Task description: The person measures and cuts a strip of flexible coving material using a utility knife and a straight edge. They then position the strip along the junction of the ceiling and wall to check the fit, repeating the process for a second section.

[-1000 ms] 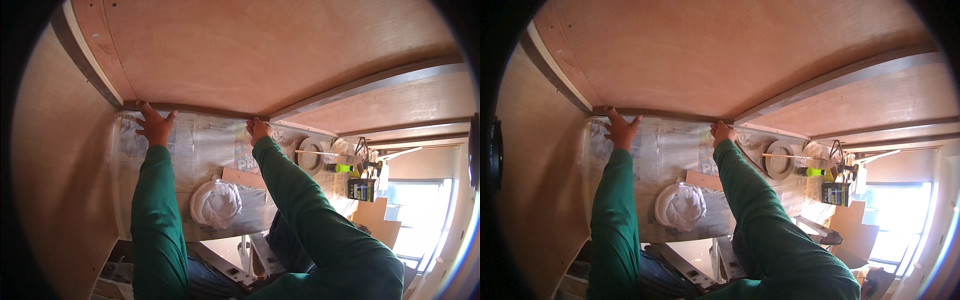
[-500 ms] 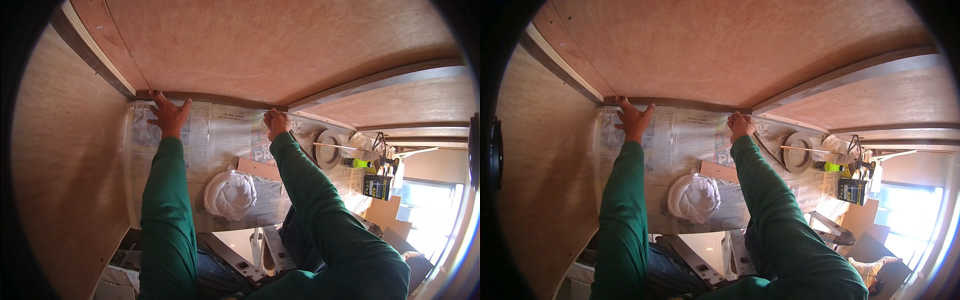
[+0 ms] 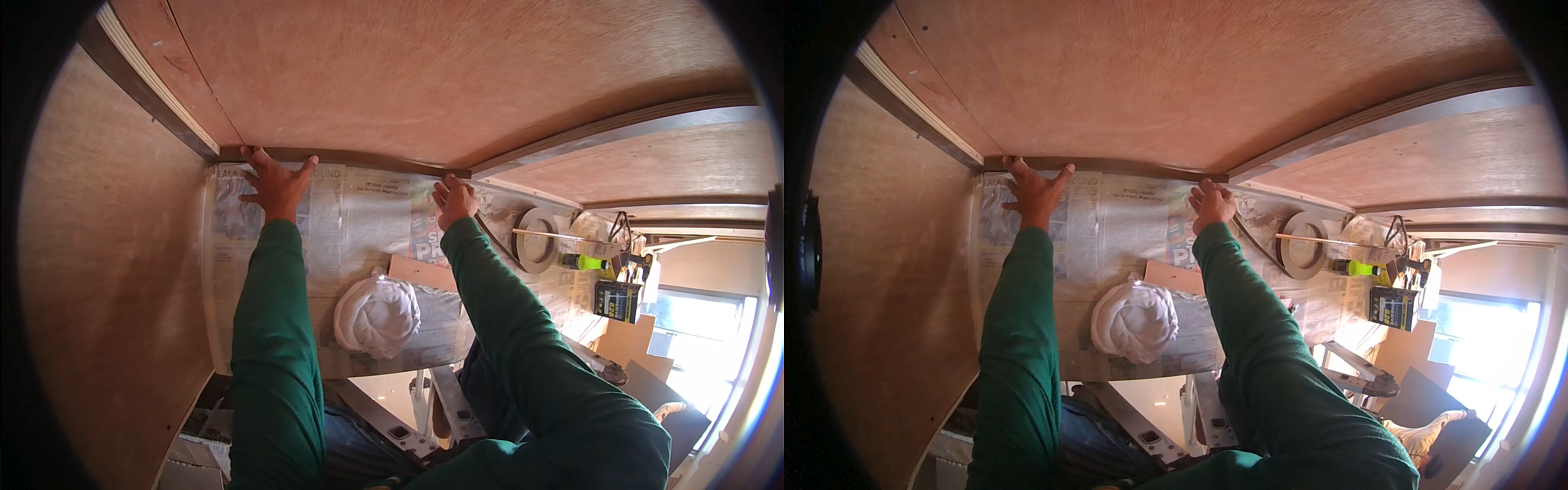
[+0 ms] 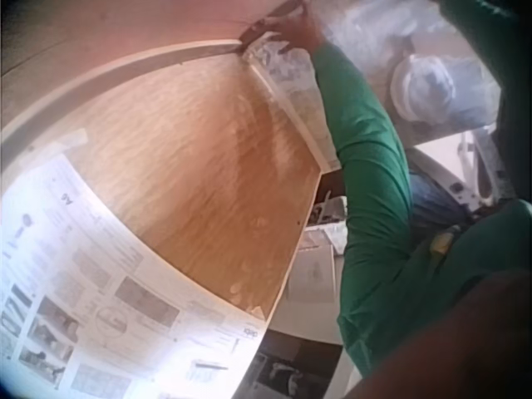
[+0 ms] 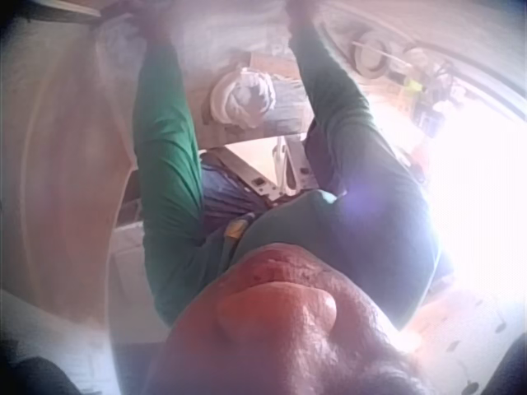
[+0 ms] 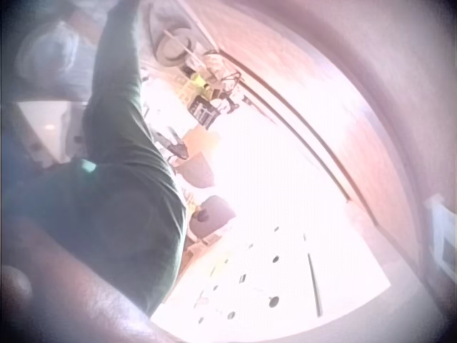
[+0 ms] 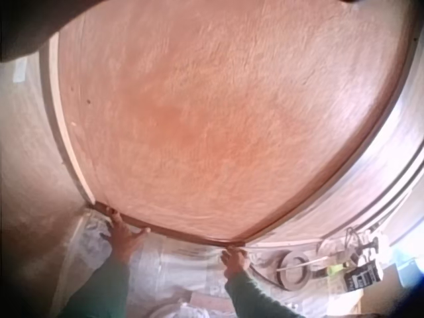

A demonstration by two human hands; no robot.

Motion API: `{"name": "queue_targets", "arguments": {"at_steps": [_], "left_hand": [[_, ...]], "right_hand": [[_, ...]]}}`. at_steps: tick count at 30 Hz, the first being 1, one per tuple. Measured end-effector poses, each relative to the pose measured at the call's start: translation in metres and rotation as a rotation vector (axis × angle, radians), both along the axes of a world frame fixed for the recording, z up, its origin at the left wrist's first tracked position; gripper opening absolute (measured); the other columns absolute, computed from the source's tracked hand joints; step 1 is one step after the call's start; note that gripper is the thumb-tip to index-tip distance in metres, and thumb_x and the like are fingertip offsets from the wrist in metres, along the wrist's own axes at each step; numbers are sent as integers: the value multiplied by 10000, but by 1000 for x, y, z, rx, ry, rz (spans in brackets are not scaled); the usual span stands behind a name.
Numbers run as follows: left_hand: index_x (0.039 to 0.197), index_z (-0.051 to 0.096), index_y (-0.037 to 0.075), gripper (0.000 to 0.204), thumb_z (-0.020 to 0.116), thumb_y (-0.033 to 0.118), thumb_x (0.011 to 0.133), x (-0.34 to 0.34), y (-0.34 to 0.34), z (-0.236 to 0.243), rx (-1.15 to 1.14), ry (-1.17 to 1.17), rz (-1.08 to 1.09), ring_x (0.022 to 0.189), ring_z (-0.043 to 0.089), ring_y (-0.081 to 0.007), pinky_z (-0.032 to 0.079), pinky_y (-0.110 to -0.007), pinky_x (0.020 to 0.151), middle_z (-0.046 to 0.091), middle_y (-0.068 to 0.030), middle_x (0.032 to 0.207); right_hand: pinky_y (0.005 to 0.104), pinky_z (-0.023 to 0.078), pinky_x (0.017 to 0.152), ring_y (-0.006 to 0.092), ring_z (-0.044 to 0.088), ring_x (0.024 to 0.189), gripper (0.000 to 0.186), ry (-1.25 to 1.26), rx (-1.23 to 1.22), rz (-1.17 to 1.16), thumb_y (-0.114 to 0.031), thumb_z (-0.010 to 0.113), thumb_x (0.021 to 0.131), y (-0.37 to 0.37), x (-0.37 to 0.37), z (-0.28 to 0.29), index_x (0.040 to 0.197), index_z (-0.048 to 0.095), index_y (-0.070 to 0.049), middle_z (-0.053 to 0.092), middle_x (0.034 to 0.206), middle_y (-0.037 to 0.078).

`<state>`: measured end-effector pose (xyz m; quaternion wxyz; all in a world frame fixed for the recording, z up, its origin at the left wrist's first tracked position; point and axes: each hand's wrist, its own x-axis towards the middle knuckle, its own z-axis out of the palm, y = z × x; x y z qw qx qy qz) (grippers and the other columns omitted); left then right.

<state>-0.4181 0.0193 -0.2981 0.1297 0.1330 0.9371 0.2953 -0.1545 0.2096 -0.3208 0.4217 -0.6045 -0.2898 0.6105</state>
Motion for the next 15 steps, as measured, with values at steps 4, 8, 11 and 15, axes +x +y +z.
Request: {"name": "queue_targets", "arguments": {"at_steps": [4, 8, 11, 15], "left_hand": [[1576, 162, 63, 1187, 835, 563, 736, 0, 3, 3, 4, -20, 14, 1497, 144, -567, 68, -814, 1118, 24, -185, 1698], [1573, 162, 62, 1194, 832, 578, 731, -1, 4, 3, -10, -44, 6, 1496, 146, -568, 61, -821, 1112, 27, -189, 1696], [1573, 156, 62, 1208, 827, 604, 726, -2, 3, 1, -26, -22, 9, 1494, 152, -568, 59, -822, 1110, 22, -184, 1697], [1573, 142, 52, 1245, 828, 633, 712, -1, 1, 3, -35, -22, -3, 1496, 149, -563, 71, -824, 1108, -9, -177, 1698]], "right_hand": [[323, 573, 698, 224, 679, 772, 308, -25, 7, -3, -124, 746, 916, 23, 14, 8, 1124, 531, -52, 666, 973, 86], [322, 584, 734, 206, 694, 819, 269, -29, 109, 93, -155, 744, 931, 29, 26, 5, 1101, 563, -53, 672, 955, 56], [333, 595, 740, 199, 707, 834, 267, -63, 191, 114, -174, 751, 934, 16, 33, 1, 1094, 578, -48, 687, 947, 54], [331, 600, 731, 194, 714, 810, 257, -206, 175, 225, -180, 748, 940, 7, 49, 0, 1084, 594, -32, 705, 940, 72]]}}
